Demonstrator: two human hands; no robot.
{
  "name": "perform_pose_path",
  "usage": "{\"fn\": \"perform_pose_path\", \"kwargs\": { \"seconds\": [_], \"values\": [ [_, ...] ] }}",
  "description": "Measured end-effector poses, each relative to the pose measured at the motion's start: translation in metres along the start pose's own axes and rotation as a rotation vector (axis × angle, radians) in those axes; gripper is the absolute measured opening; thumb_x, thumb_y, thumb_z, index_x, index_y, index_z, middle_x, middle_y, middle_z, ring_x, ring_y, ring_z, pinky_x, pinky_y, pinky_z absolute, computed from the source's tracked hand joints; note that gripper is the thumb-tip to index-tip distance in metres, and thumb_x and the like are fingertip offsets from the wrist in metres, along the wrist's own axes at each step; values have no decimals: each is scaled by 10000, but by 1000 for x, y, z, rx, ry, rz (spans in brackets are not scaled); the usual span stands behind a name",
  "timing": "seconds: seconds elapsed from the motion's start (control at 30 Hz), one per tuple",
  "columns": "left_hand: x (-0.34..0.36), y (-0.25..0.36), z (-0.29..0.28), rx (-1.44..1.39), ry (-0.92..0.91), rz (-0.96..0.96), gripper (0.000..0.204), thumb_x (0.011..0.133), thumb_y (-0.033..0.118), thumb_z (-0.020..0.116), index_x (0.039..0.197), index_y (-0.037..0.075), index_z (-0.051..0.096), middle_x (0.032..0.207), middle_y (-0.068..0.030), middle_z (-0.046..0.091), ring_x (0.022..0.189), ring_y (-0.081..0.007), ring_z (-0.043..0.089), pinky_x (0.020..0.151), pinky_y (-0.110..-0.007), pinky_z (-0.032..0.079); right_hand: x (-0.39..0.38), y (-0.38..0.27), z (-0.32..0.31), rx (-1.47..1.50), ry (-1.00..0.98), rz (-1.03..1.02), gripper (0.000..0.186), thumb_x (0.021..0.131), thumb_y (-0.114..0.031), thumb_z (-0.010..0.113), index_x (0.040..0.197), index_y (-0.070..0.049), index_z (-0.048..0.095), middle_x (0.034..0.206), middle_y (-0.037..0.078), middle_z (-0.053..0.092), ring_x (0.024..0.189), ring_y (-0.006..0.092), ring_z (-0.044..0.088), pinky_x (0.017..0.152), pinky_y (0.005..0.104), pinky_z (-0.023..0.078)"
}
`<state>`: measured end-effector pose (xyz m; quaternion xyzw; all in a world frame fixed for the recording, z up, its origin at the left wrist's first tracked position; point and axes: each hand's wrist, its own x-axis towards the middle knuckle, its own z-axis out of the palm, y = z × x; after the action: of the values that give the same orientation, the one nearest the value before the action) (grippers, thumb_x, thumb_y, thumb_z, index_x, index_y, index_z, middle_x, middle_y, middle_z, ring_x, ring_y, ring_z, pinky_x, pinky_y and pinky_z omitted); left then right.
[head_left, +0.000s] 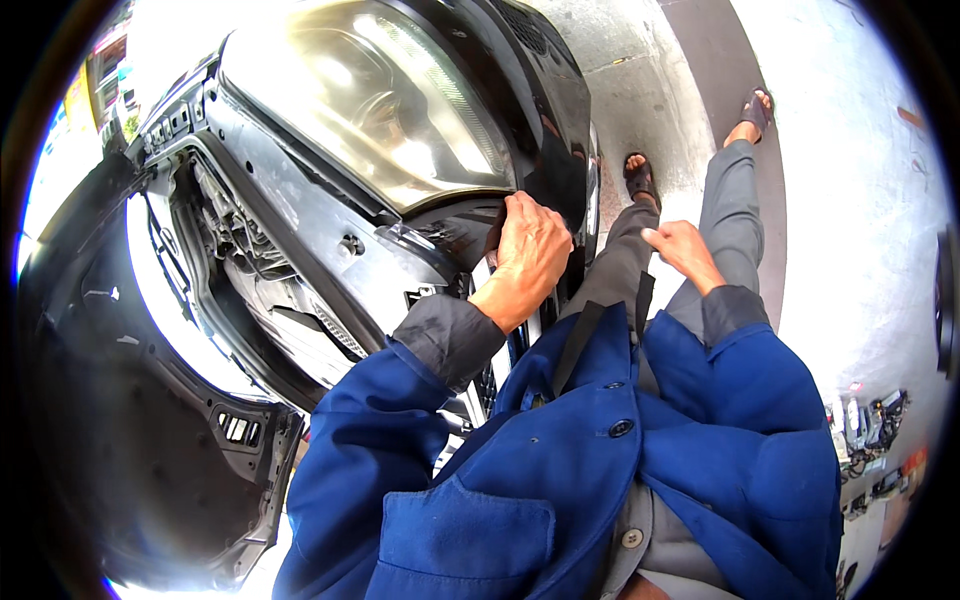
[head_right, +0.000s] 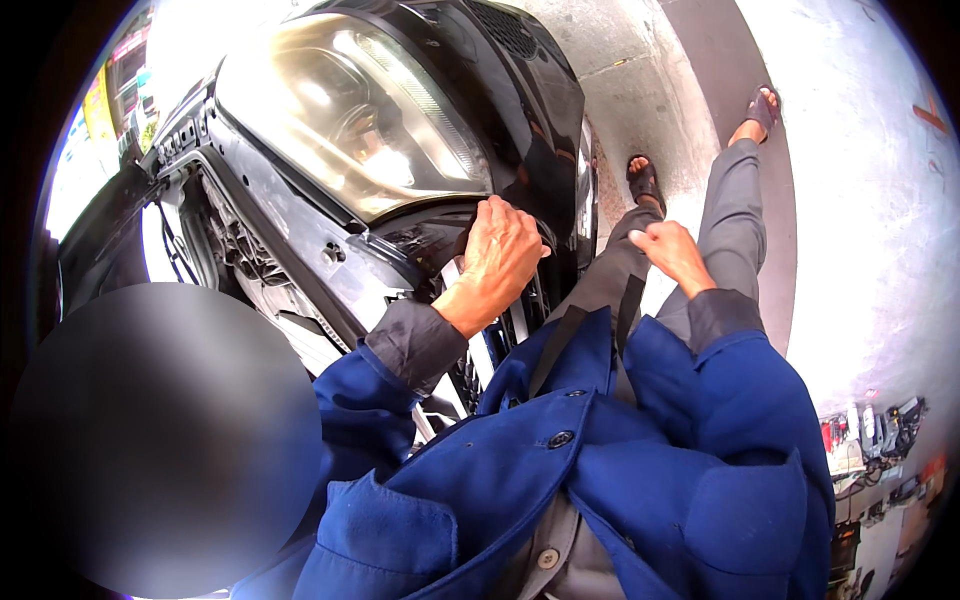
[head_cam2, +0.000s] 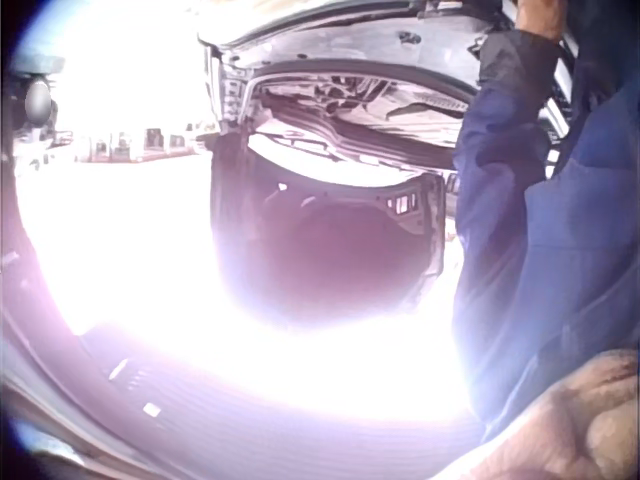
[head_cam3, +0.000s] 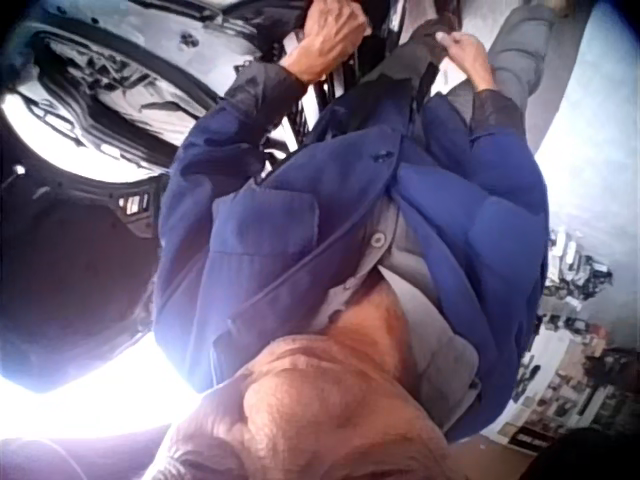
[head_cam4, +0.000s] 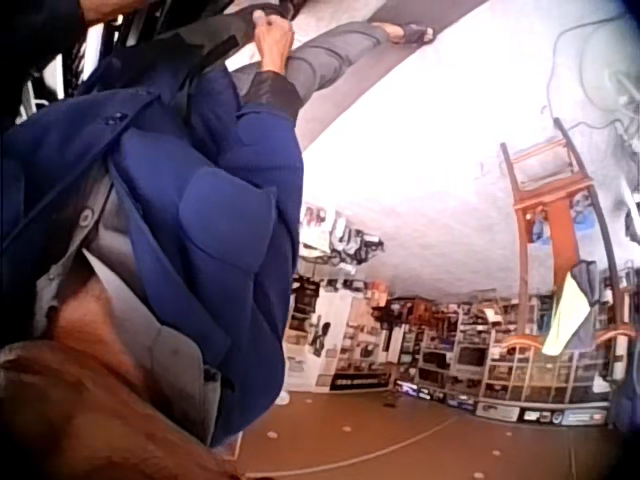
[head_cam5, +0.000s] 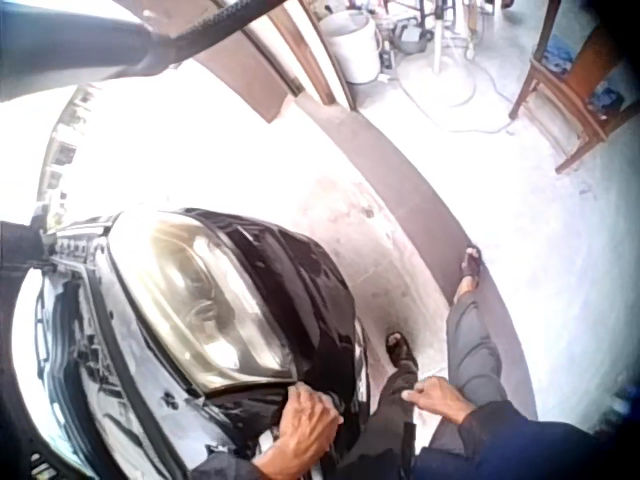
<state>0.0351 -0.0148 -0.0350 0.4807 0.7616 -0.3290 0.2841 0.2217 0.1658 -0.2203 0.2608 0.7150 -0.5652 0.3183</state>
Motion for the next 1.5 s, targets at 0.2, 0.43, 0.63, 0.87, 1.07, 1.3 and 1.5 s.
{"fn": "perform_pose_path", "kwargs": {
  "seconds": [0.2,0.43,0.63,0.87,1.07,1.3,1.5],
  "values": [
    [-8,11,11,137,4,1,701,915,557,642,1185,-89,680,1179,-234,688,1256,-391,530,1102,-497,354,-26,14,-29,69,48,107,506,919,-412,715,710,36,607,576,72,523,559,154,509,566,389,437],
    [-26,1,-14,116,40,89,751,889,536,687,1294,-93,631,1241,-262,649,1260,-388,515,1111,-484,353,-26,20,-15,102,26,117,487,923,-413,708,745,36,645,605,138,553,592,201,569,616,424,475],
    [-12,7,-9,245,-90,89,713,927,523,649,1306,-80,627,1180,-232,660,1261,-396,519,1137,-526,337,-28,21,-18,109,37,103,457,950,-392,699,748,15,656,585,64,569,556,147,527,562,372,436],
    [-3,-10,-23,268,-11,175,520,957,457,630,1155,-15,721,1116,-161,677,1193,-383,570,1160,-543,310,-34,16,-30,158,44,97,473,951,-393,678,737,25,617,590,63,545,557,144,507,561,384,429],
    [9,-26,3,146,38,239,261,883,355,695,942,130,813,1006,-50,679,1083,-256,624,990,-423,415,-44,5,-43,190,70,87,441,952,-340,680,753,50,638,588,63,561,558,124,551,555,358,449],
    [43,-36,2,-74,-36,203,334,825,466,756,798,137,807,779,-45,742,816,-245,730,802,-394,444,-60,5,-51,157,127,61,413,951,-334,681,759,31,660,582,69,571,562,131,566,556,363,455],
    [-11,-60,-28,-251,223,183,479,822,459,793,1083,63,729,1130,-151,725,1113,-292,675,1013,-469,443,-87,-21,-76,202,236,12,474,1003,-396,653,795,30,672,587,43,571,551,110,560,543,322,439]
  ]
}}
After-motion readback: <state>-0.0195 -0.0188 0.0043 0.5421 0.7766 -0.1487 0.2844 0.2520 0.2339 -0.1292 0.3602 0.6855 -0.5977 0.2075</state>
